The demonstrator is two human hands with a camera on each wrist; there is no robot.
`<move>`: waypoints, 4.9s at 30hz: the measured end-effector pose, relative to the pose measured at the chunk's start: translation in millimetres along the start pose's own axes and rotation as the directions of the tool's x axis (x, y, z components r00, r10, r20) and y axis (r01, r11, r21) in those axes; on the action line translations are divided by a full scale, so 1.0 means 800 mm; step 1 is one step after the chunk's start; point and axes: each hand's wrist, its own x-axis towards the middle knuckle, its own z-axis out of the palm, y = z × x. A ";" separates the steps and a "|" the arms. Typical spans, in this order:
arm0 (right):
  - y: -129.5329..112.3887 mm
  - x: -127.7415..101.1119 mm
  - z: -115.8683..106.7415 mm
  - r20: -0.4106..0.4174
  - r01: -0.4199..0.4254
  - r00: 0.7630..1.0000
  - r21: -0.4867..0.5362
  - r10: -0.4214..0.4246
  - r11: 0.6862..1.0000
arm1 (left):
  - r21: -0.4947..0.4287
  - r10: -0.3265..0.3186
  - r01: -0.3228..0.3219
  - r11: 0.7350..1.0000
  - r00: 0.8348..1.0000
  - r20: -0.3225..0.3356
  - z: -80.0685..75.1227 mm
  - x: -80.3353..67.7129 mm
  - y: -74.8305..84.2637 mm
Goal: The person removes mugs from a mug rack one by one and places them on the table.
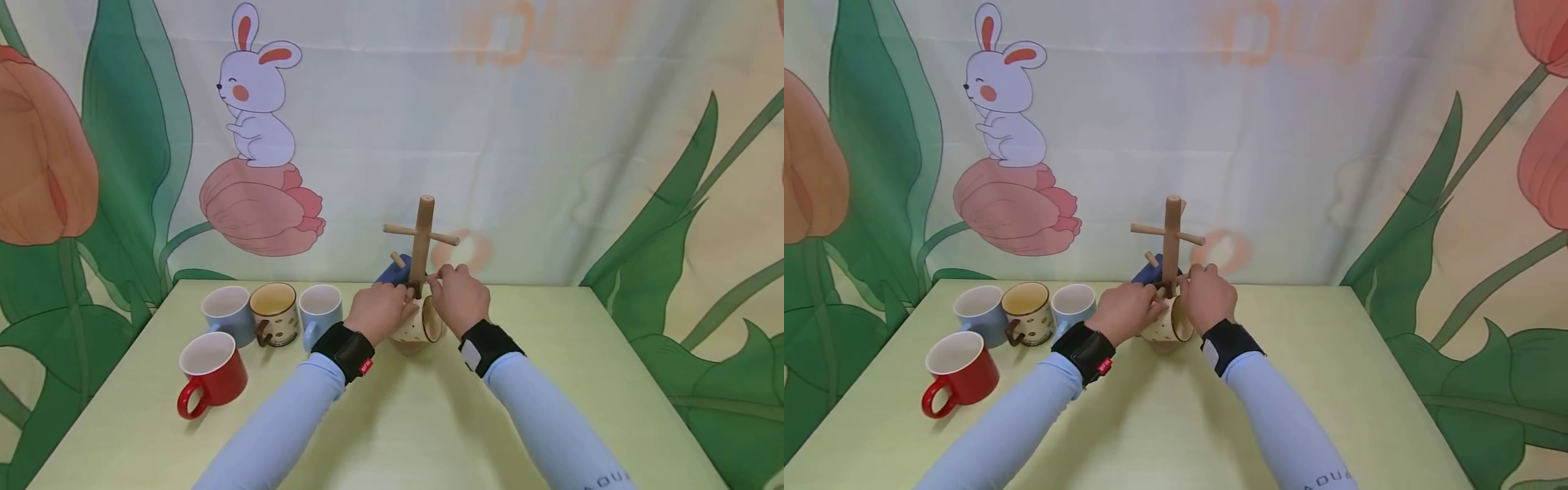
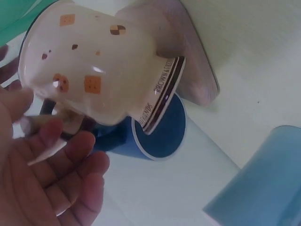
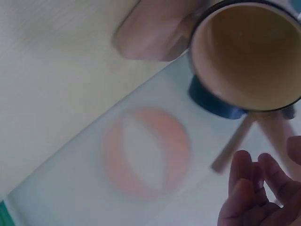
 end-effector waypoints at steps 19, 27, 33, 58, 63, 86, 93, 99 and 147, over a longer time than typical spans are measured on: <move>-0.068 -0.009 0.016 0.079 0.154 0.988 -0.305 -0.136 0.940 | 0.026 -0.144 0.142 0.989 0.987 0.069 -0.009 0.003 -0.044; -0.068 -0.010 0.018 0.108 0.161 0.985 -0.333 -0.132 0.929 | 0.020 -0.139 0.138 0.990 0.989 0.054 -0.004 0.006 -0.046; -0.067 -0.010 0.018 0.121 0.154 0.985 -0.318 -0.121 0.936 | 0.020 -0.136 0.135 0.991 0.990 0.049 -0.005 0.005 -0.046; -0.046 -0.018 0.017 0.083 0.174 0.984 -0.333 -0.156 0.927 | 0.037 -0.137 0.138 0.990 0.990 -0.029 -0.002 0.025 -0.039; -0.041 -0.022 0.013 0.080 0.201 0.980 -0.323 -0.185 0.925 | 0.018 -0.158 0.159 0.987 0.987 -0.031 -0.004 0.035 -0.038; -0.011 -0.021 0.010 0.074 0.191 0.981 -0.311 -0.176 0.931 | 0.064 -0.193 0.190 0.980 0.980 0.048 -0.009 0.045 -0.031; -0.001 -0.016 0.009 0.068 0.169 0.985 -0.275 -0.156 0.946 | 0.057 -0.196 0.194 0.979 0.980 0.033 -0.009 0.047 -0.031; 0.008 -0.013 0.007 0.082 0.150 0.988 -0.253 -0.133 0.956 | 0.070 -0.157 0.158 0.985 0.987 -0.019 -0.011 0.043 -0.026; 0.066 -0.055 0.057 0.543 -0.585 0.804 0.646 0.243 0.491 | -0.070 -0.077 0.094 0.993 0.972 0.223 -0.003 -0.087 -0.005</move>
